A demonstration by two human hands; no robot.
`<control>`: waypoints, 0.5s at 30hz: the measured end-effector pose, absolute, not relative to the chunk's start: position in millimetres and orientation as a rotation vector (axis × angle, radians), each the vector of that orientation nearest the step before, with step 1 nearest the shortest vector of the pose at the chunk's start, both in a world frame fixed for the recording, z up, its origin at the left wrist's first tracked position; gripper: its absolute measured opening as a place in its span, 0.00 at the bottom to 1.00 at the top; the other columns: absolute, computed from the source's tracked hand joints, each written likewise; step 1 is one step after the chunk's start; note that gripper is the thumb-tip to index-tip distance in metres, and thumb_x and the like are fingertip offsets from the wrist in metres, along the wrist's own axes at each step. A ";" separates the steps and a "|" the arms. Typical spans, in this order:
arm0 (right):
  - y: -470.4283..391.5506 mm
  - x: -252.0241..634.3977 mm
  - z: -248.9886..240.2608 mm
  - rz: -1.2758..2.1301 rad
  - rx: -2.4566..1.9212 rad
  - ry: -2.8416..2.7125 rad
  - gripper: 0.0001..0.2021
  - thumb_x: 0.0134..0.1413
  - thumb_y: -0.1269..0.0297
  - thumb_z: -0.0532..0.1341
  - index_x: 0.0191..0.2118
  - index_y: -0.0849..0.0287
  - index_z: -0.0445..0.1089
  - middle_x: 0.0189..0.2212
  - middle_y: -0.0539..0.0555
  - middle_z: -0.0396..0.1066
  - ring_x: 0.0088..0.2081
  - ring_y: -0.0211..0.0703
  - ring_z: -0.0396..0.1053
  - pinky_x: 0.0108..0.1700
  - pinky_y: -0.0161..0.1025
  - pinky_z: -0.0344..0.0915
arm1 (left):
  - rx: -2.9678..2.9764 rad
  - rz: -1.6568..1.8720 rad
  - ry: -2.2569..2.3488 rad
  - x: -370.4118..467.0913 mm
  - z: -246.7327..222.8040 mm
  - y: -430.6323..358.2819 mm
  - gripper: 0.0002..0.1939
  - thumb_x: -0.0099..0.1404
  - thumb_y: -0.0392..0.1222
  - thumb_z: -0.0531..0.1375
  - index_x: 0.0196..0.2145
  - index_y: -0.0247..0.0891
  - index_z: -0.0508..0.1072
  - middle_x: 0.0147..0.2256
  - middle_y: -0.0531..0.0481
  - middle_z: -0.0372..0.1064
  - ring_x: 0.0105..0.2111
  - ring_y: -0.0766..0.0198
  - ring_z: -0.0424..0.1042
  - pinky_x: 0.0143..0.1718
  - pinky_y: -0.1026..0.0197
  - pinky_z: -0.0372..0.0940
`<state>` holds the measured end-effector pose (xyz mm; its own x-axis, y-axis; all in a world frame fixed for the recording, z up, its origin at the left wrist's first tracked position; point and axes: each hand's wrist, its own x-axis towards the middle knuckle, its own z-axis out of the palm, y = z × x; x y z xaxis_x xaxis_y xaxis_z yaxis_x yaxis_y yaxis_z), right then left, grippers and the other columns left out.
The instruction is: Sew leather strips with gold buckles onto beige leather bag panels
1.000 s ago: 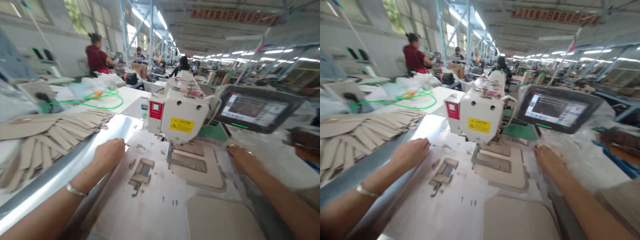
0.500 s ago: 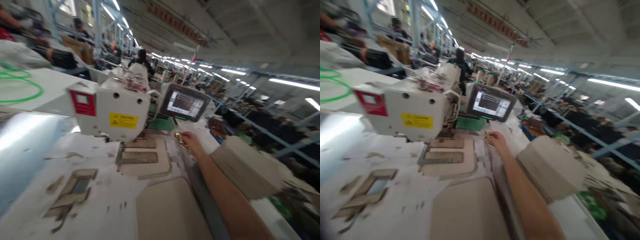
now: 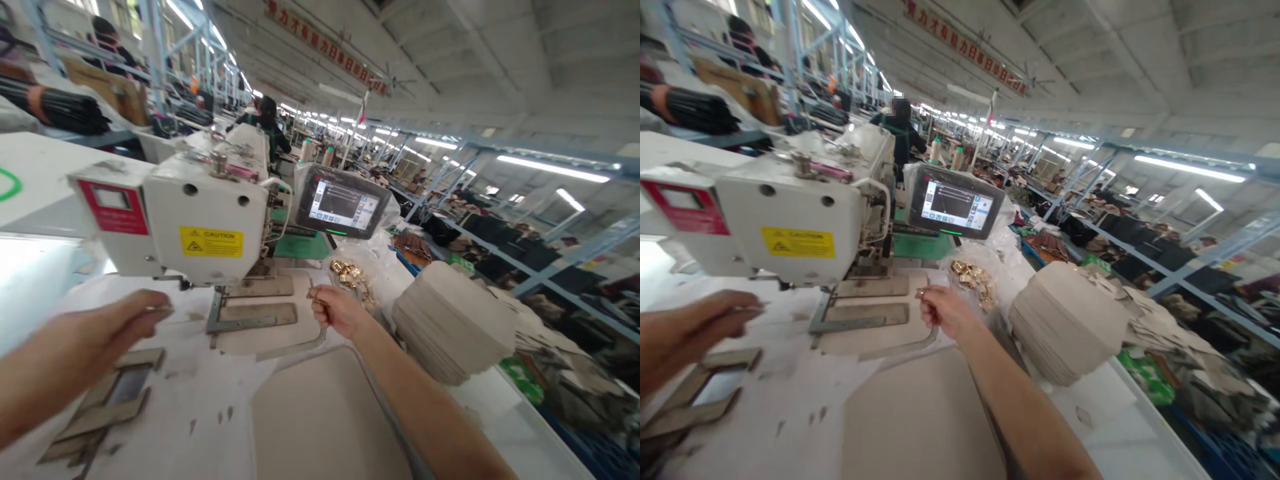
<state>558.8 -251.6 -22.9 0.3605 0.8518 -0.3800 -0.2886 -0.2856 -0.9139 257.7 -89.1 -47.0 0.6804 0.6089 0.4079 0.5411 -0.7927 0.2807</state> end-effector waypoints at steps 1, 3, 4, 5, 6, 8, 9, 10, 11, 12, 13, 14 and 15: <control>-249.9 551.3 -22.9 1.247 -1.467 -0.539 0.12 0.40 0.64 0.67 0.33 0.59 0.66 0.17 0.41 0.60 0.16 0.28 0.53 0.18 0.27 0.40 | 2.770 0.708 0.894 264.0 -45.5 -96.2 0.15 0.69 0.44 0.59 0.52 0.37 0.71 0.48 0.46 0.73 0.44 0.58 0.75 0.46 0.50 0.73; -247.0 537.1 -21.8 1.291 -1.458 -0.527 0.13 0.40 0.66 0.65 0.37 0.61 0.70 0.20 0.44 0.65 0.16 0.26 0.50 0.19 0.28 0.33 | 2.818 0.608 0.737 286.0 -41.3 -114.2 0.15 0.68 0.34 0.55 0.51 0.40 0.73 0.46 0.47 0.76 0.44 0.59 0.76 0.48 0.52 0.73; -245.8 530.7 -20.8 1.318 -1.441 -0.524 0.13 0.40 0.67 0.64 0.37 0.62 0.71 0.20 0.45 0.65 0.15 0.26 0.48 0.19 0.29 0.31 | 2.857 0.516 0.607 299.4 -38.4 -124.1 0.20 0.66 0.29 0.52 0.52 0.38 0.72 0.48 0.44 0.76 0.47 0.57 0.76 0.50 0.51 0.72; -244.7 524.9 -19.6 1.344 -1.424 -0.516 0.13 0.41 0.68 0.63 0.38 0.62 0.72 0.19 0.44 0.65 0.15 0.25 0.45 0.19 0.30 0.30 | 2.884 0.455 0.529 312.6 -35.0 -133.7 0.24 0.64 0.25 0.49 0.53 0.37 0.72 0.50 0.42 0.75 0.50 0.56 0.75 0.53 0.51 0.71; -243.8 519.7 -18.3 1.364 -1.414 -0.498 0.13 0.42 0.68 0.62 0.38 0.63 0.72 0.19 0.44 0.63 0.15 0.26 0.45 0.20 0.30 0.30 | 2.904 0.412 0.492 324.4 -31.4 -142.4 0.26 0.61 0.23 0.48 0.53 0.35 0.72 0.50 0.40 0.75 0.51 0.54 0.74 0.54 0.51 0.70; -242.6 511.5 -16.0 1.411 -1.396 -0.436 0.12 0.43 0.67 0.60 0.37 0.62 0.72 0.19 0.45 0.63 0.15 0.27 0.47 0.20 0.30 0.31 | 2.930 0.331 0.515 340.7 -24.3 -155.5 0.28 0.61 0.22 0.48 0.55 0.33 0.71 0.49 0.38 0.75 0.52 0.52 0.75 0.54 0.50 0.70; -242.4 508.6 -15.3 1.433 -1.383 -0.406 0.11 0.44 0.67 0.60 0.37 0.62 0.71 0.19 0.45 0.64 0.16 0.28 0.49 0.19 0.30 0.32 | 2.943 0.281 0.558 344.7 -21.6 -159.6 0.29 0.61 0.22 0.47 0.57 0.34 0.70 0.49 0.38 0.76 0.49 0.51 0.76 0.51 0.49 0.72; -242.5 506.3 -15.0 1.438 -1.368 -0.391 0.10 0.45 0.66 0.59 0.37 0.61 0.71 0.19 0.46 0.64 0.16 0.29 0.51 0.19 0.29 0.34 | 2.955 0.229 0.605 346.5 -19.6 -162.4 0.30 0.63 0.23 0.47 0.59 0.36 0.68 0.49 0.39 0.76 0.46 0.51 0.78 0.46 0.49 0.74; -242.9 504.5 -15.1 1.420 -1.357 -0.396 0.09 0.47 0.65 0.60 0.36 0.61 0.71 0.20 0.47 0.64 0.17 0.30 0.53 0.19 0.29 0.36 | 2.965 0.183 0.644 346.5 -18.4 -164.2 0.31 0.63 0.24 0.46 0.61 0.39 0.65 0.49 0.39 0.76 0.42 0.51 0.80 0.41 0.50 0.75; -243.5 503.2 -15.9 1.383 -1.350 -0.422 0.08 0.48 0.65 0.60 0.36 0.61 0.71 0.20 0.47 0.65 0.18 0.30 0.55 0.19 0.29 0.39 | 2.971 0.150 0.670 345.7 -18.0 -165.3 0.32 0.64 0.24 0.45 0.62 0.41 0.63 0.49 0.40 0.76 0.39 0.51 0.80 0.37 0.51 0.76; -244.3 502.1 -17.0 1.334 -1.343 -0.460 0.09 0.48 0.64 0.62 0.36 0.61 0.71 0.21 0.47 0.66 0.19 0.31 0.57 0.19 0.28 0.41 | 2.972 0.138 0.685 344.5 -18.0 -166.0 0.32 0.64 0.24 0.44 0.62 0.41 0.63 0.48 0.40 0.76 0.37 0.52 0.81 0.34 0.53 0.75; -245.1 501.2 -18.5 1.293 -1.336 -0.502 0.10 0.49 0.63 0.64 0.37 0.61 0.72 0.23 0.48 0.67 0.21 0.32 0.60 0.20 0.28 0.44 | 2.963 0.141 0.689 343.5 -18.3 -166.5 0.31 0.64 0.24 0.44 0.61 0.41 0.63 0.47 0.41 0.76 0.36 0.52 0.81 0.33 0.54 0.75; -245.9 500.4 -20.2 1.273 -1.328 -0.541 0.13 0.49 0.60 0.65 0.40 0.60 0.72 0.24 0.49 0.68 0.22 0.33 0.62 0.20 0.28 0.47 | 2.940 0.145 0.694 343.1 -18.6 -166.9 0.29 0.64 0.24 0.44 0.59 0.40 0.64 0.45 0.41 0.77 0.36 0.53 0.81 0.32 0.55 0.74</control>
